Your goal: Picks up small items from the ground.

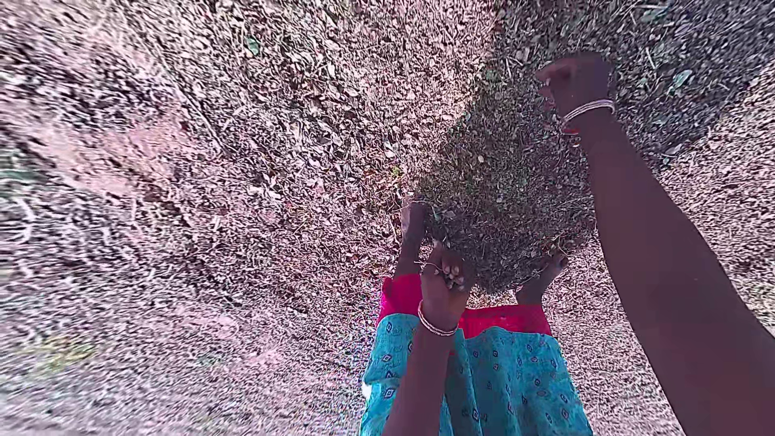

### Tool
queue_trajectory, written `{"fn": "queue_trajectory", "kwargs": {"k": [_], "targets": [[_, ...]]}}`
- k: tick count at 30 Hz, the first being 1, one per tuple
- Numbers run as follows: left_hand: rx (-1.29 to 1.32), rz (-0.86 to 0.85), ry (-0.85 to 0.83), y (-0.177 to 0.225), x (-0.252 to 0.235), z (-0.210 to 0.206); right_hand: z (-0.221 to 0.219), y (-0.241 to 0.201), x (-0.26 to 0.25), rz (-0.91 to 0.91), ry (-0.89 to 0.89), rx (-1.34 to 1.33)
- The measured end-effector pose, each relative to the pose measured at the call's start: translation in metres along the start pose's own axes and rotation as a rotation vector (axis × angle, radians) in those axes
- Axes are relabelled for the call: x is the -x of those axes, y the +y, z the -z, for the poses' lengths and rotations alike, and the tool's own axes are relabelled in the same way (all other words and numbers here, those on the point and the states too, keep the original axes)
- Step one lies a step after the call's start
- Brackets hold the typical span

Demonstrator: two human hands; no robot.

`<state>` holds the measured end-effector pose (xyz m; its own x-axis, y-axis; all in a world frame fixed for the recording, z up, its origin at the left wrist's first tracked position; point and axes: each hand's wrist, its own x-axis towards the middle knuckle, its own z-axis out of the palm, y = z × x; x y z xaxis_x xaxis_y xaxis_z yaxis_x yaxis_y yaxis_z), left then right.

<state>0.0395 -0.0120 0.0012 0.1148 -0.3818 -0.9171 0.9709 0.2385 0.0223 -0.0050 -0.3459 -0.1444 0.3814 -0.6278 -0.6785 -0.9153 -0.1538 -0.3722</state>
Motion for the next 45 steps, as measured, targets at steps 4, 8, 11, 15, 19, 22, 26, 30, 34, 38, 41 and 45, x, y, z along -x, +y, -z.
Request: {"fn": "queue_trajectory", "kwargs": {"k": [4,8,11,15,19,22,26,30,34,38,41,45], "targets": [[0.000,-0.002,-0.014,0.003,0.001,0.004,-0.033,-0.029,-0.048,0.095,0.065,0.093],[0.013,0.009,-0.015,0.006,0.002,0.003,-0.043,-0.015,-0.034,-0.075,0.162,-0.154],[0.038,0.016,-0.014,0.007,0.002,0.004,-0.044,0.013,0.003,-0.369,0.314,-0.803],[0.036,0.005,-0.021,0.003,0.001,0.005,-0.061,0.030,0.040,-0.396,0.111,-0.983],[-0.024,-0.007,0.098,0.000,0.003,0.002,-0.088,0.012,0.015,-0.139,-0.031,-0.379],[-0.083,-0.024,0.222,-0.002,0.005,-0.002,-0.091,-0.009,-0.005,-0.039,-0.112,0.029],[-0.126,-0.045,0.199,-0.004,0.006,-0.001,-0.096,0.006,0.000,-0.163,-0.036,-0.273],[-0.095,-0.046,0.202,-0.005,0.005,-0.002,-0.088,0.012,0.045,-0.132,-0.077,-0.464],[-0.068,-0.045,0.237,-0.004,0.004,-0.007,-0.106,-0.011,0.064,0.048,-0.267,-0.101],[-0.045,-0.048,0.238,0.001,0.006,-0.009,-0.124,-0.021,0.070,0.014,-0.260,-0.082],[-0.028,-0.045,0.252,0.003,0.006,-0.011,-0.130,-0.028,0.071,-0.095,-0.125,-0.468],[0.014,-0.045,0.223,0.007,0.006,-0.008,-0.126,-0.068,0.055,0.015,-0.091,-0.254]]}}
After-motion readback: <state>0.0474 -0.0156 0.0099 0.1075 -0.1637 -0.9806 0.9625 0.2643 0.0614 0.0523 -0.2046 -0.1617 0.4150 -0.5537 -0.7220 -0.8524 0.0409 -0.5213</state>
